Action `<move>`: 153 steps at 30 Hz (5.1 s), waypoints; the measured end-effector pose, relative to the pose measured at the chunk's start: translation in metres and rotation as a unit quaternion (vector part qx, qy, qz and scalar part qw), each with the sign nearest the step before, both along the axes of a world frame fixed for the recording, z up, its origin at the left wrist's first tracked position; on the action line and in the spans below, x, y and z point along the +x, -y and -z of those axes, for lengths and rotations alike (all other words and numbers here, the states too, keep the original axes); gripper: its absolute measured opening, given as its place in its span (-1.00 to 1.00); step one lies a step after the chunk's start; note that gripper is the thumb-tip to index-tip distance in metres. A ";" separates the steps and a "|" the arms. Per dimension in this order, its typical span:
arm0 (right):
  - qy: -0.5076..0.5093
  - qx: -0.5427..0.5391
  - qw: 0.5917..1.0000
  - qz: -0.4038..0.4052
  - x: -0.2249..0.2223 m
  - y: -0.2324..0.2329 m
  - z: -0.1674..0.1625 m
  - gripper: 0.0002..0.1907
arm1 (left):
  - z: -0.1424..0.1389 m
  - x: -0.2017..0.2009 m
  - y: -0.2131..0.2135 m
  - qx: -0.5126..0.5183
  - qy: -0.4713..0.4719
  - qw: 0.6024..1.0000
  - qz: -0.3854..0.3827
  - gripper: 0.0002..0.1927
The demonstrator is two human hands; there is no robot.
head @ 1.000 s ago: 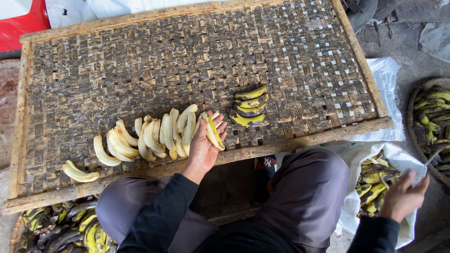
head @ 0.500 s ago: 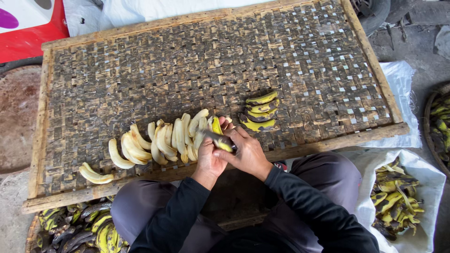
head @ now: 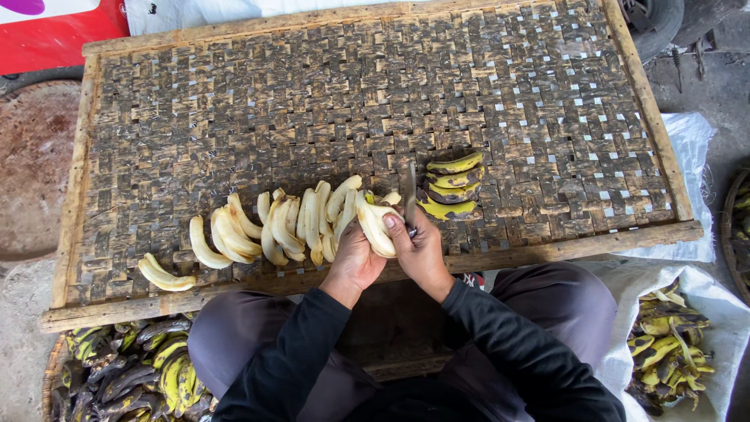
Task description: The person sits on the floor in front of a woven bamboo tray and peels bananas one at a time using a small knife, cutting the peel and pulling it off by hand. Peeled bananas are laid in a row on the tray and discarded peels are dropped into a sack beside them.
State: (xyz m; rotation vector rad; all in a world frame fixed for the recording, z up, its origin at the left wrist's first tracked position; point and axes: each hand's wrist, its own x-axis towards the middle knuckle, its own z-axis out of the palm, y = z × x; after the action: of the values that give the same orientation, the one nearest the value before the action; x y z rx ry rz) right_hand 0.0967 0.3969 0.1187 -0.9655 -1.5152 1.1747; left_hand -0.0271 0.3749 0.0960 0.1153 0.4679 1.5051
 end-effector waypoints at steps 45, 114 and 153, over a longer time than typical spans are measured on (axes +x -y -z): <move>0.151 0.048 0.947 0.279 0.317 0.039 -0.055 -0.41 | -0.025 0.017 -0.012 -0.006 -0.052 0.999 -0.002 -0.65; 0.424 0.317 0.837 -0.140 0.021 0.007 -0.061 -0.39 | -0.011 0.006 0.014 -0.099 0.126 0.983 -0.089 -0.67; 0.200 0.056 0.967 0.147 0.260 -0.162 -0.063 -0.48 | 0.004 0.143 -0.201 0.065 -0.886 0.430 0.163 -0.27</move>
State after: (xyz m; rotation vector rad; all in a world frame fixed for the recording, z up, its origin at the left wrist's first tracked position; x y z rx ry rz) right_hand 0.3566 0.5592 0.1819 -1.3548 -1.6559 0.7022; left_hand 0.1160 0.5758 0.0919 1.9376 1.8246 0.3978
